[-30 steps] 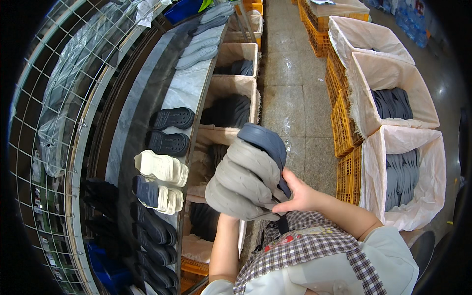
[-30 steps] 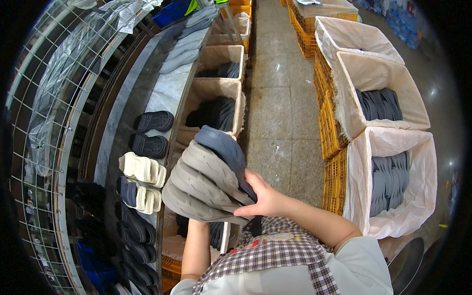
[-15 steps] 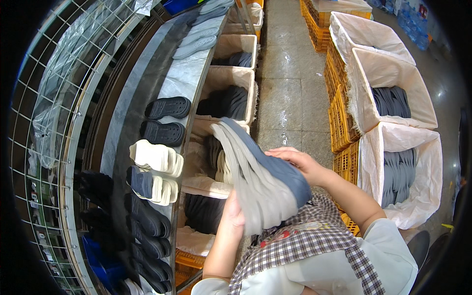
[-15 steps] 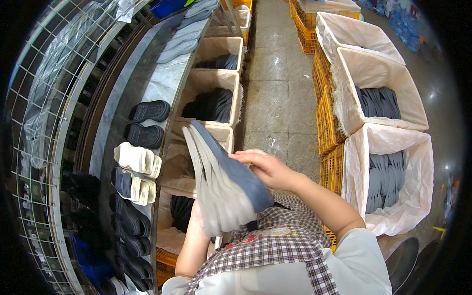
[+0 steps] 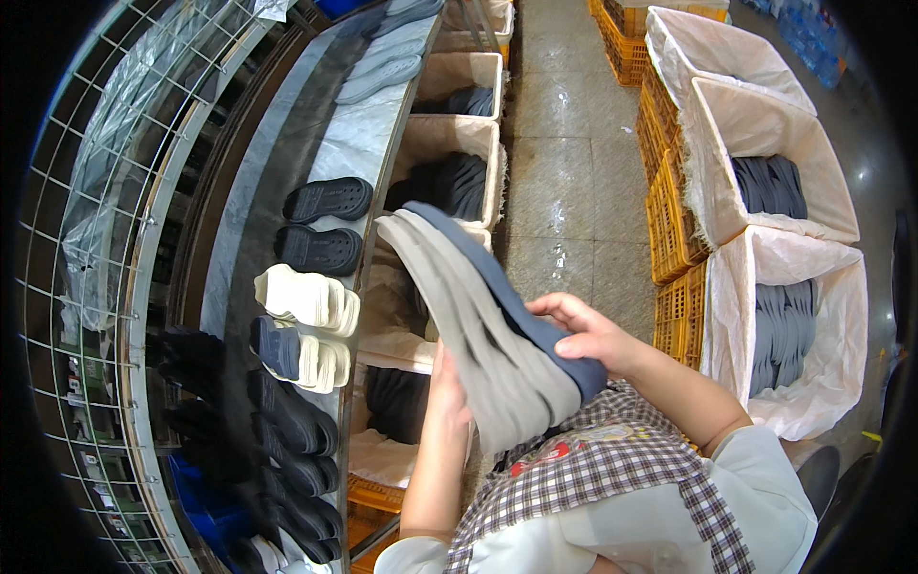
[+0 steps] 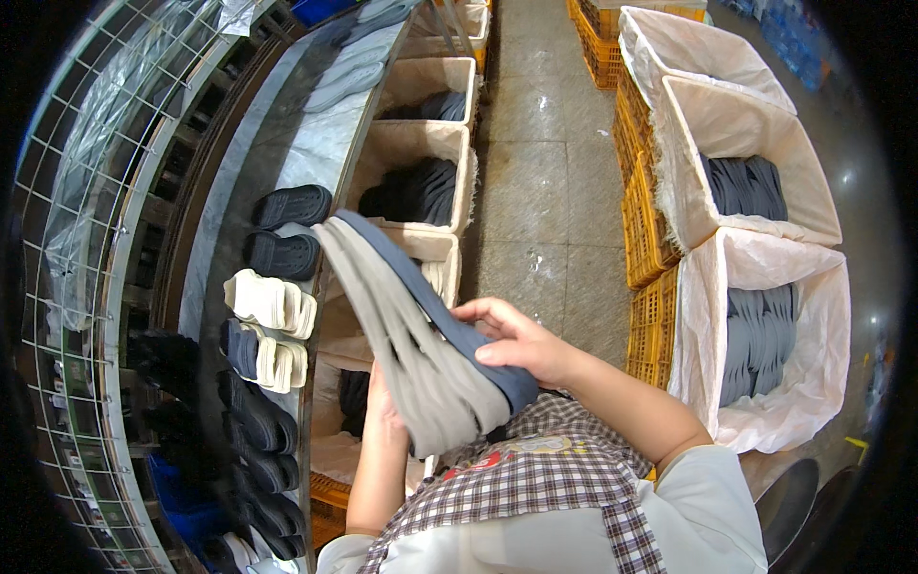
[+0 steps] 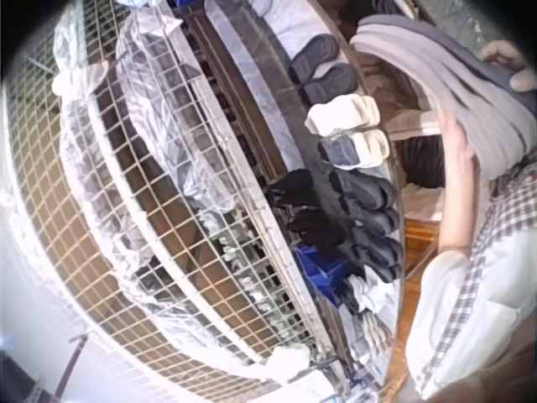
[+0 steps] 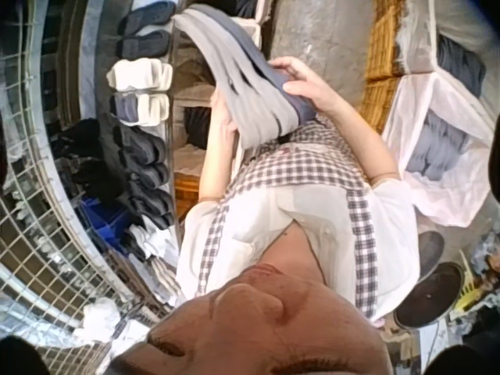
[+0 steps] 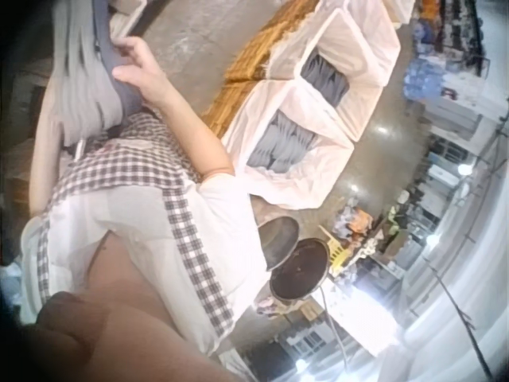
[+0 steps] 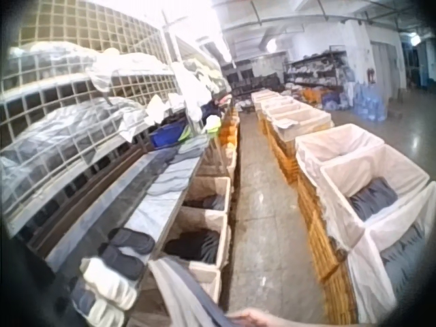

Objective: The person picks up pairs of slippers from a shelf, inspects them, and places them into a large white sack inside a yellow crate. The person handles black and beige slippers, occasionally turning them over before placing them into the sack.

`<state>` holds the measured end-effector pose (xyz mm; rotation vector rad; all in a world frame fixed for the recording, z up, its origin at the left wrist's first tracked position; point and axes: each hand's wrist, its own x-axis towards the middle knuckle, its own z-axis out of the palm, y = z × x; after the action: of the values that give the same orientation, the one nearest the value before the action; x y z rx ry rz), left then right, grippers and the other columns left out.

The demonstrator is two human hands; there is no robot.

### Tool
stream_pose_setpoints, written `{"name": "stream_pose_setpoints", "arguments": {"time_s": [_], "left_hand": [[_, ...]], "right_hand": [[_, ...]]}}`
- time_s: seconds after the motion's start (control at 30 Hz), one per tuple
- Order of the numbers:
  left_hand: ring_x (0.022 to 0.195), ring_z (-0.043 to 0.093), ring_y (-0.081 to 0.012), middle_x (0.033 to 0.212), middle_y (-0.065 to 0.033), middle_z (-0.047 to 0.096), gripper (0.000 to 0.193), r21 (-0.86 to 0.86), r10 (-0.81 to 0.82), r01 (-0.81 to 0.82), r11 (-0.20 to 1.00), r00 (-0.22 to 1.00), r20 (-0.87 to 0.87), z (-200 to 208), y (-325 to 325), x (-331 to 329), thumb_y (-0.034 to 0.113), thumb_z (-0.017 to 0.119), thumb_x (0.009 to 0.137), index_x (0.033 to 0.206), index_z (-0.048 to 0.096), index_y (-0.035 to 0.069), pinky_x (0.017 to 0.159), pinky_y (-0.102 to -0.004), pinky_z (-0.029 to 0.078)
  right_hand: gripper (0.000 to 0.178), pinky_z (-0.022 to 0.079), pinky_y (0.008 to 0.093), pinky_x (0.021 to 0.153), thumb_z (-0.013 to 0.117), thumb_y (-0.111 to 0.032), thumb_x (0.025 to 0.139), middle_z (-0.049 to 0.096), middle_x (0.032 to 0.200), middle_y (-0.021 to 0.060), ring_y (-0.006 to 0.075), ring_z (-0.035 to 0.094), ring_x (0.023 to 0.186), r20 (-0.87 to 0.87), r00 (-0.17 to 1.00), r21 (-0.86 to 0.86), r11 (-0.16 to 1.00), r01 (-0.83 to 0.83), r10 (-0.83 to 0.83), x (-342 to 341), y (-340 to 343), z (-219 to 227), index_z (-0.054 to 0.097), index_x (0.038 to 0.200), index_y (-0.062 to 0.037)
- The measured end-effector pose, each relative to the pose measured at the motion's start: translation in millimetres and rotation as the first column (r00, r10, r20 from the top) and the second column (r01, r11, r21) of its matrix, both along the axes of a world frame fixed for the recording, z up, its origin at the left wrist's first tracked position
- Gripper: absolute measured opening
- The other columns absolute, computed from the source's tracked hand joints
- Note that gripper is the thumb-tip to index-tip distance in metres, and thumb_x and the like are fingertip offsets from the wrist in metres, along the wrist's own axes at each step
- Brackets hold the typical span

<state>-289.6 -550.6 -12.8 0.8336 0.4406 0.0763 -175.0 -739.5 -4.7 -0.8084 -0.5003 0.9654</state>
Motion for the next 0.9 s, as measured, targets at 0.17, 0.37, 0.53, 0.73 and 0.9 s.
{"name": "stream_pose_setpoints", "arguments": {"time_s": [0.17,0.37,0.53,0.73,0.9], "left_hand": [[0.107,0.051,-0.0323,0.121,-0.0148,0.050,0.062,-0.504,0.070,0.174,0.846,0.901,0.428,8,-2,-16,0.035,0.049,0.093,0.143,0.022,0.010,0.083,-0.0434,0.049],[0.097,0.057,-0.0230,0.115,-0.0127,0.054,0.049,0.115,0.056,-0.046,0.992,0.995,-0.084,11,2,-5,0.036,0.047,0.093,0.129,0.042,0.004,0.077,-0.0335,0.053],[0.087,0.056,-0.0267,0.094,-0.0110,0.046,0.041,-0.548,0.014,0.223,0.806,0.919,0.394,-5,11,-6,0.035,0.051,0.090,0.108,0.047,-0.001,0.066,-0.0390,0.056],[0.086,0.047,-0.0215,0.096,-0.0121,0.043,0.081,-0.699,0.190,0.324,0.638,0.813,0.550,-6,15,-7,0.037,0.060,0.083,0.143,0.017,0.003,0.068,-0.0447,0.055],[0.097,0.051,-0.0220,0.109,-0.0122,0.049,0.048,-0.161,0.073,-0.056,0.985,0.992,0.099,1,11,-10,0.034,0.052,0.091,0.126,0.042,0.001,0.075,-0.0347,0.054]], "right_hand": [[0.071,0.055,0.0382,0.083,0.054,-0.027,0.079,0.049,0.124,0.0218,0.0294,0.061,0.100,-0.642,0.754,0.333,0.937,0.110,0.139,-3,-3,16,0.025,0.139,-0.0038],[0.071,0.046,0.0346,0.094,0.053,-0.018,0.082,0.042,0.134,0.0179,0.0242,0.052,0.115,-0.354,0.935,-0.016,0.999,0.030,-0.034,-19,5,10,0.019,0.143,-0.0020],[0.065,0.041,0.0424,0.101,0.042,-0.016,0.080,0.041,0.135,0.0192,0.0300,0.048,0.120,-0.675,0.707,0.375,0.924,0.079,0.214,-21,5,-5,0.023,0.142,-0.0045],[0.071,0.046,0.0411,0.096,0.045,-0.019,0.077,0.047,0.130,0.0159,0.0272,0.055,0.112,-0.643,0.756,0.236,0.971,0.040,0.125,-14,5,-11,0.023,0.143,-0.0072],[0.068,0.038,0.0403,0.103,0.048,-0.010,0.080,0.038,0.138,0.0188,0.0278,0.046,0.122,-0.538,0.841,0.077,0.997,-0.009,0.049,-21,9,-10,0.022,0.142,-0.0013]]}}
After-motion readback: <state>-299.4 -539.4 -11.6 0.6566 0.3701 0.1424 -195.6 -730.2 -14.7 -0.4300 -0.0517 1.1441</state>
